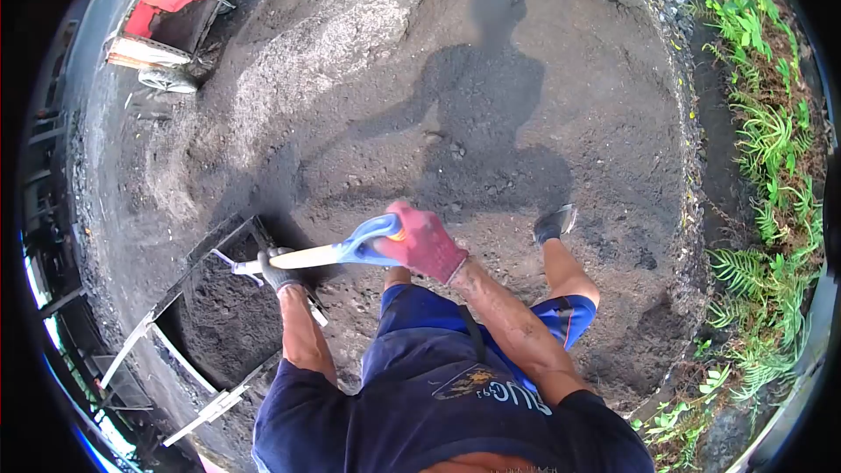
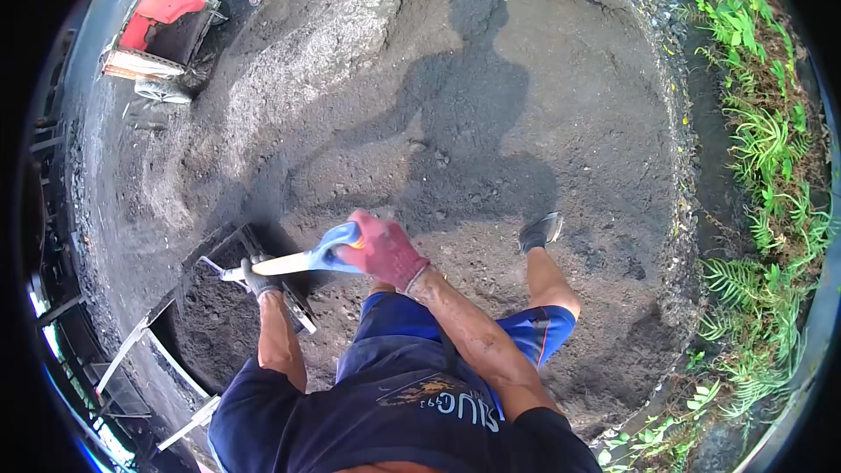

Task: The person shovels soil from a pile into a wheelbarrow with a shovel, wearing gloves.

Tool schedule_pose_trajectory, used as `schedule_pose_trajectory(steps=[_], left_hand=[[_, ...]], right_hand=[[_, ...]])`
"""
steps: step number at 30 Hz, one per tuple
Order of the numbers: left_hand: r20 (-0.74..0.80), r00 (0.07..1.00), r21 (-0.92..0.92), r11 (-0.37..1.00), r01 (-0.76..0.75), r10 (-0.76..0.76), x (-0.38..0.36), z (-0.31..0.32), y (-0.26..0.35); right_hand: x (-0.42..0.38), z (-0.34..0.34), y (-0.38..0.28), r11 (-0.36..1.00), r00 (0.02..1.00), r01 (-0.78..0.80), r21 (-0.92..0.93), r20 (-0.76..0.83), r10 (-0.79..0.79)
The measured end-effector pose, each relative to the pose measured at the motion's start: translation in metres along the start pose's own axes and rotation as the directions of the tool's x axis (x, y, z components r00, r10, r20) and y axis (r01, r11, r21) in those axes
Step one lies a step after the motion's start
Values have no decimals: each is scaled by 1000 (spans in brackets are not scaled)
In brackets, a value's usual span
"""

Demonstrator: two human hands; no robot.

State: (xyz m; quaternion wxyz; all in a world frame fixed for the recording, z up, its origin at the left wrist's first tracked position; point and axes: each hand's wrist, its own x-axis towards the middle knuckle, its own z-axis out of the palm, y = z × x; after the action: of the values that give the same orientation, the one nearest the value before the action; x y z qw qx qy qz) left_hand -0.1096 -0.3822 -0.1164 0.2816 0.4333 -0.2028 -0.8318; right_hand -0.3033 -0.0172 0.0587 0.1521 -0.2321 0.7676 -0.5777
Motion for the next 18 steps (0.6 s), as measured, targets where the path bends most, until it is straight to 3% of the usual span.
schedule_pose_trajectory(steps=[1,2,3,5,7,8,10,11,12,15,17,18], left_hand=[[41,997,-47,997,64,-62,-19,15,36],[35,999,10,1000,18,-18,-24,15,61],[-62,998,31,999,23,-22,-25,11,74],[19,1000,-42,999,-4,5,-47,48,51],[7,1000,-154,988,14,-13,-33,51,6],[108,989,-270,954,129,-103,-27,49,-25],[116,936,-260,899,353,-333,-40,69,-97],[154,875,-188,856,482,-459,-54,83,-134],[3,868,4,868,496,-496,-77,107,-168],[-97,590,62,586,808,-802,-134,123,-263],[-118,518,136,503,853,-847,-173,118,-316],[-113,453,175,431,885,-885,-195,119,-328]], right_hand=[[8,12,-47,995,990,-54,86,131,42],[8,24,-72,996,975,44,79,212,-60],[1,32,-86,992,967,100,74,228,-114],[-15,18,-96,995,974,88,-40,212,-78],[-34,-12,-89,988,981,-123,-98,139,136],[-48,-29,-85,969,978,-204,-143,18,209],[-91,-60,-59,902,913,-374,-214,-256,317],[-102,-84,-76,816,836,-520,-253,-348,425],[-114,-106,-93,684,591,-716,143,-398,702],[-185,-155,-123,518,259,-739,431,-528,809],[-234,-168,-144,431,50,-740,516,-598,800],[-263,-172,-151,448,17,-727,520,-639,769]])
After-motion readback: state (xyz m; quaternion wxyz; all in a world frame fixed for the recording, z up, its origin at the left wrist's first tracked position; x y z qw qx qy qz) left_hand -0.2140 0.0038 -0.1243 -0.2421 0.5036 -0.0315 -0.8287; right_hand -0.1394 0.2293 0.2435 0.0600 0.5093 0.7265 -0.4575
